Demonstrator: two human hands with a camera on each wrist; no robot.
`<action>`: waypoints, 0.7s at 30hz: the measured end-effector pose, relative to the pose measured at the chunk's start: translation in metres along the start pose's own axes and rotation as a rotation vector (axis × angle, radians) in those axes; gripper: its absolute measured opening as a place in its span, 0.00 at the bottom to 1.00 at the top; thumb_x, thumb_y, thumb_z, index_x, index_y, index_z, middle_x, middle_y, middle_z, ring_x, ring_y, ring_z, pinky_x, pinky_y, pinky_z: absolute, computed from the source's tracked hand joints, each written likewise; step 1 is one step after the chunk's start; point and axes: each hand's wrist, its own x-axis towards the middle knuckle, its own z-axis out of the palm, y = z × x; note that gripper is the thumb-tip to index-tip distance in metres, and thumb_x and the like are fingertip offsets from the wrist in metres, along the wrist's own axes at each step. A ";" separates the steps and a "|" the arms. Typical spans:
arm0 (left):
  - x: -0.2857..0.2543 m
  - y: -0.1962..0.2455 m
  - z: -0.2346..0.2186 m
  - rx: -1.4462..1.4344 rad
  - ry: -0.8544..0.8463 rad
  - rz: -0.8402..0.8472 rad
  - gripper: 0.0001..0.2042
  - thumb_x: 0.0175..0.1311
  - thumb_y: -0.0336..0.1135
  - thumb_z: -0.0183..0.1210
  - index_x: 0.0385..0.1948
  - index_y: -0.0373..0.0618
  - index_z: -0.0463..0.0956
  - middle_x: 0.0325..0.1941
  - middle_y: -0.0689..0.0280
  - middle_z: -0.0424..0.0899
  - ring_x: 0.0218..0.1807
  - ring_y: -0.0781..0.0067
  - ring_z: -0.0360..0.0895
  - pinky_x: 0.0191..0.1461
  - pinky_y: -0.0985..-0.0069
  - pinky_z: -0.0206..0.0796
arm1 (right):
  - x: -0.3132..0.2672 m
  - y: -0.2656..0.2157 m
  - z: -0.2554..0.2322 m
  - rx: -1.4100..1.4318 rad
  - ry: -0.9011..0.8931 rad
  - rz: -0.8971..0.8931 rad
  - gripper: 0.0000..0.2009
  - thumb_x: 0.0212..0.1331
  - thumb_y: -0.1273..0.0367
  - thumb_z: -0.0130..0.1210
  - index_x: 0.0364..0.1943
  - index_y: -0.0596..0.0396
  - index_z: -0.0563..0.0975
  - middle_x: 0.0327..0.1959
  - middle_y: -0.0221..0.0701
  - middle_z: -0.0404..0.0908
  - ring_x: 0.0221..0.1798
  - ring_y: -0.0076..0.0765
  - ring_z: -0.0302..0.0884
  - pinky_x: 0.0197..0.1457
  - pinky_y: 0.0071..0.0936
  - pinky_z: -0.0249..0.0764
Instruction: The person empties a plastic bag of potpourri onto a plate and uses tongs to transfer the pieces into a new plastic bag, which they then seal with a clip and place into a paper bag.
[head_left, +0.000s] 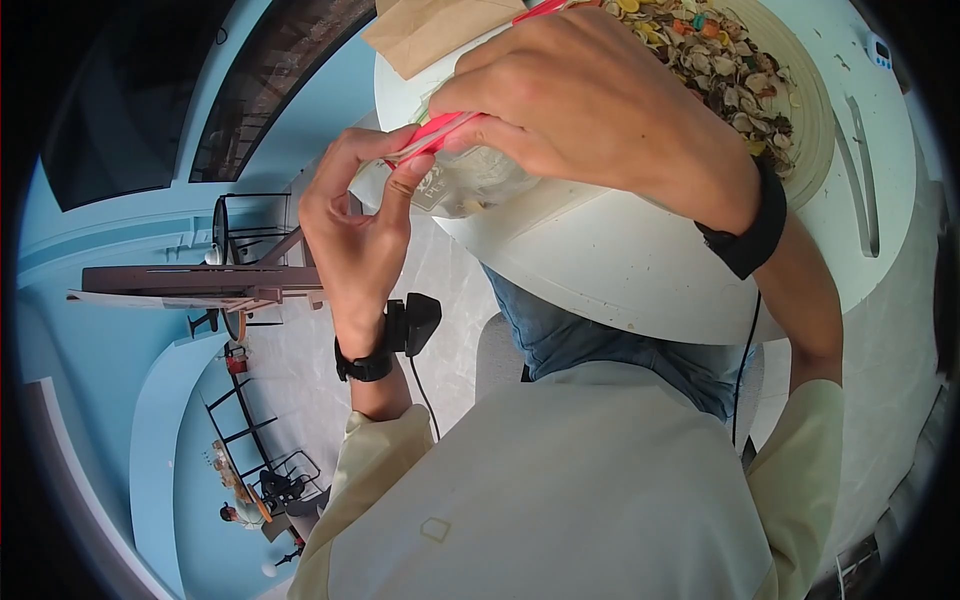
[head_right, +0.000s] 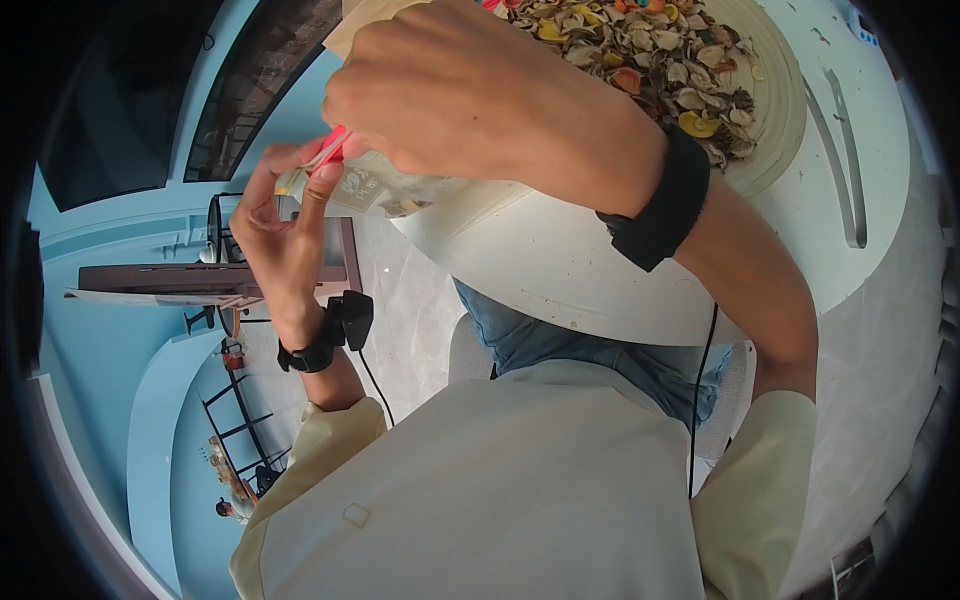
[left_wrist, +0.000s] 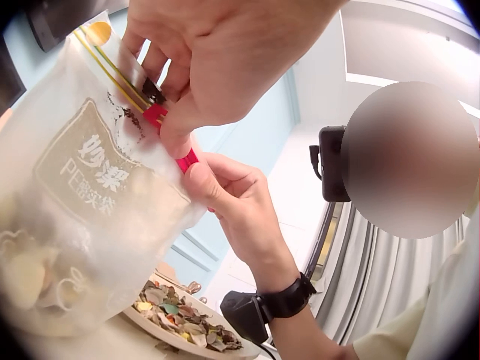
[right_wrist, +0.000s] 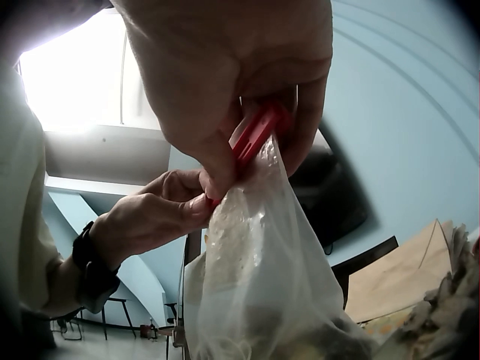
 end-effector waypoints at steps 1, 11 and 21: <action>0.000 -0.001 0.000 0.013 0.012 0.020 0.06 0.54 0.25 0.67 0.33 0.38 0.81 0.30 0.66 0.82 0.36 0.76 0.75 0.48 0.80 0.63 | -0.002 0.000 -0.001 0.008 -0.001 0.004 0.10 0.63 0.71 0.53 0.34 0.66 0.81 0.26 0.45 0.82 0.26 0.45 0.82 0.31 0.36 0.79; -0.002 -0.005 0.006 0.033 0.084 0.073 0.06 0.53 0.26 0.68 0.33 0.39 0.82 0.29 0.65 0.81 0.34 0.75 0.74 0.43 0.80 0.63 | 0.008 0.002 0.002 0.089 -0.010 0.036 0.10 0.63 0.71 0.53 0.33 0.66 0.81 0.26 0.44 0.82 0.25 0.45 0.81 0.31 0.36 0.79; -0.002 -0.004 0.007 0.045 0.053 0.041 0.07 0.53 0.26 0.68 0.33 0.39 0.83 0.29 0.65 0.81 0.34 0.76 0.74 0.44 0.81 0.63 | 0.003 0.007 -0.018 0.196 -0.101 0.083 0.11 0.62 0.70 0.55 0.31 0.67 0.81 0.25 0.44 0.82 0.26 0.44 0.82 0.32 0.36 0.79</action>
